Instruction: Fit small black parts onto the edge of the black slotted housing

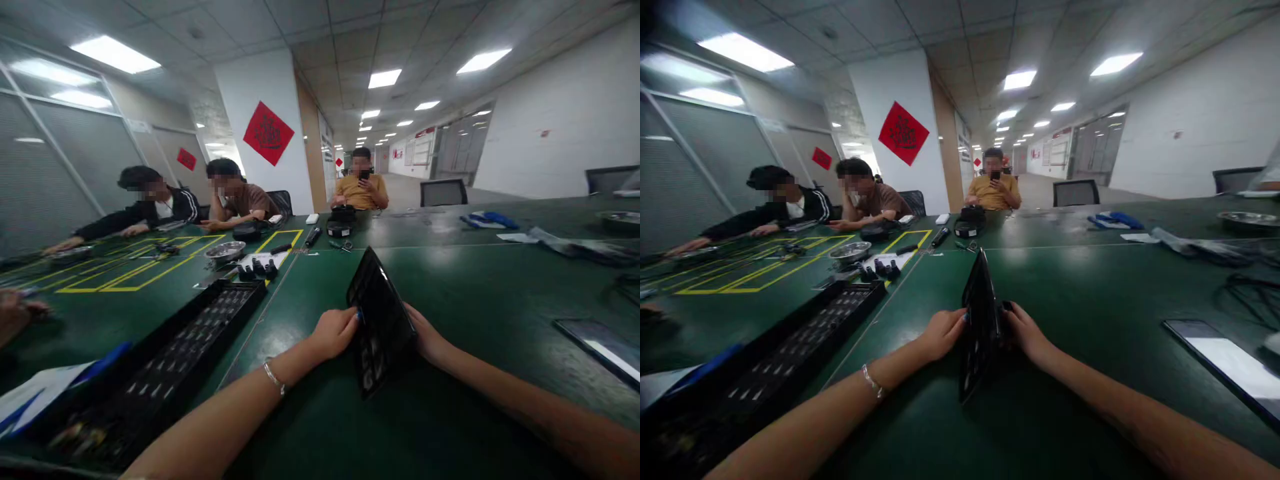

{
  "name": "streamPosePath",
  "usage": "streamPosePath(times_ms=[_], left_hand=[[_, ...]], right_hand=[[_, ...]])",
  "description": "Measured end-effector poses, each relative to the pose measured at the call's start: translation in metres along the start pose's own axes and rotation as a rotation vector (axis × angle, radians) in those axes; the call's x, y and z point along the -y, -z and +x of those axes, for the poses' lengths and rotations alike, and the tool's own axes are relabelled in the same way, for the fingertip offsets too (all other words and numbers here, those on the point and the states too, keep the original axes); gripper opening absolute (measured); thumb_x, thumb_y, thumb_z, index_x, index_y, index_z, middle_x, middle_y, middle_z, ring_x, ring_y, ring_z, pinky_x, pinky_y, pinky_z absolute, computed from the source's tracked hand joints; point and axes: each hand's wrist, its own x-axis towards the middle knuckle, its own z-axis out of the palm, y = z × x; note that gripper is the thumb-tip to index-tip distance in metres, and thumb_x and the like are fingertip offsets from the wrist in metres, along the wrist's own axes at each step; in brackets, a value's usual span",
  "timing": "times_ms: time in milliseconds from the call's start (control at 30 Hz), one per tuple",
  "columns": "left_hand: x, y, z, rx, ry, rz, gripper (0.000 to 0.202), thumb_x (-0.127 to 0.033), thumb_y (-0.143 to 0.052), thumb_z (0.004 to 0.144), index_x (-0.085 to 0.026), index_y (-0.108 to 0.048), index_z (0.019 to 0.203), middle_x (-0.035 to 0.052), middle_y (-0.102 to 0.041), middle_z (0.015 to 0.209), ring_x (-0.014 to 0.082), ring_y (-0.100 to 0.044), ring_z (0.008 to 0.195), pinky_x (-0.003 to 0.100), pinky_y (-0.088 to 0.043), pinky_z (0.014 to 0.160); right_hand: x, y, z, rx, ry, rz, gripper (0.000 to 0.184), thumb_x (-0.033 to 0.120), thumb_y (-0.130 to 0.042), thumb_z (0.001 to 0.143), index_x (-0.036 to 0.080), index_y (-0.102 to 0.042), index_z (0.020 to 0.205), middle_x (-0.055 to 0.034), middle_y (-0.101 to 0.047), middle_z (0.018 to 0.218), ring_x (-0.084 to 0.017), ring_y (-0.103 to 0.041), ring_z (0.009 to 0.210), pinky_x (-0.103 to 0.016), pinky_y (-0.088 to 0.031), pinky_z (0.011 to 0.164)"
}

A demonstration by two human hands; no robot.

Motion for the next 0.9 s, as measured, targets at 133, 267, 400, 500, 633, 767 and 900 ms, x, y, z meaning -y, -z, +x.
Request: streamPosePath(times_ms=[133,267,400,500,633,767,900], left_hand=[[-0.006,-0.001,-0.001,0.017,0.033,-0.015,0.047,-0.037,-0.011,0.093,-0.018,-0.052,0.081,0.0031,-0.054,0.064,0.0166,-0.053,0.060,0.024,-0.032,0.056],[-0.008,0.000,-0.001,0.009,0.033,-0.027,0.045,-0.038,-0.014,0.093,-0.017,-0.052,0.081,0.0026,-0.053,0.061,0.0154,-0.051,0.057,0.023,-0.032,0.055],[-0.005,0.000,0.000,0.005,0.008,-0.034,0.044,-0.038,-0.014,0.093,-0.017,-0.052,0.081,0.0021,-0.051,0.060,0.0147,-0.050,0.055,0.023,-0.033,0.055],[-0.002,-0.001,0.001,0.004,0.002,-0.036,0.045,-0.038,-0.014,0.093,-0.017,-0.052,0.081,0.0021,-0.051,0.061,0.0145,-0.050,0.056,0.023,-0.033,0.056],[0.000,-0.003,0.002,-0.003,-0.003,-0.047,0.044,-0.038,-0.015,0.093,-0.017,-0.051,0.080,0.0017,-0.050,0.061,0.0140,-0.050,0.055,0.023,-0.033,0.056],[0.001,-0.003,0.001,-0.024,-0.031,-0.074,0.043,-0.039,-0.015,0.093,-0.017,-0.050,0.078,0.0010,-0.048,0.059,0.0140,-0.048,0.054,0.023,-0.033,0.055],[0.003,-0.003,0.000,-0.034,-0.041,-0.116,0.047,-0.040,-0.011,0.093,-0.017,-0.048,0.076,0.0006,-0.047,0.058,0.0139,-0.048,0.053,0.023,-0.033,0.055]], right_hand=[[-0.003,0.004,-0.002,-0.011,0.003,-0.043,0.048,0.051,-0.054,0.073,0.022,-0.057,0.111,-0.0023,-0.066,0.070,-0.020,-0.062,0.061,-0.032,-0.051,0.057],[-0.005,0.007,-0.001,-0.015,0.005,-0.076,0.048,0.050,-0.053,0.074,0.023,-0.056,0.113,-0.0029,-0.066,0.071,-0.021,-0.063,0.064,-0.032,-0.051,0.059],[-0.005,0.007,0.001,-0.013,-0.007,-0.080,0.050,0.049,-0.053,0.075,0.023,-0.053,0.117,-0.0035,-0.066,0.073,-0.021,-0.063,0.066,-0.033,-0.051,0.058],[-0.006,0.006,0.003,-0.006,-0.006,-0.079,0.051,0.050,-0.053,0.075,0.022,-0.052,0.117,-0.0034,-0.066,0.072,-0.020,-0.063,0.063,-0.032,-0.050,0.056],[-0.006,0.005,0.004,-0.007,-0.004,-0.080,0.051,0.050,-0.053,0.075,0.023,-0.052,0.117,-0.0034,-0.065,0.070,-0.021,-0.062,0.062,-0.032,-0.049,0.054],[-0.005,0.004,0.004,-0.021,-0.008,-0.080,0.050,0.051,-0.053,0.074,0.023,-0.054,0.115,-0.0029,-0.064,0.067,-0.021,-0.062,0.061,-0.031,-0.048,0.052],[-0.002,0.003,0.003,-0.022,-0.018,-0.068,0.049,0.051,-0.053,0.073,0.023,-0.053,0.113,-0.0019,-0.064,0.066,-0.019,-0.060,0.056,-0.029,-0.046,0.049]])
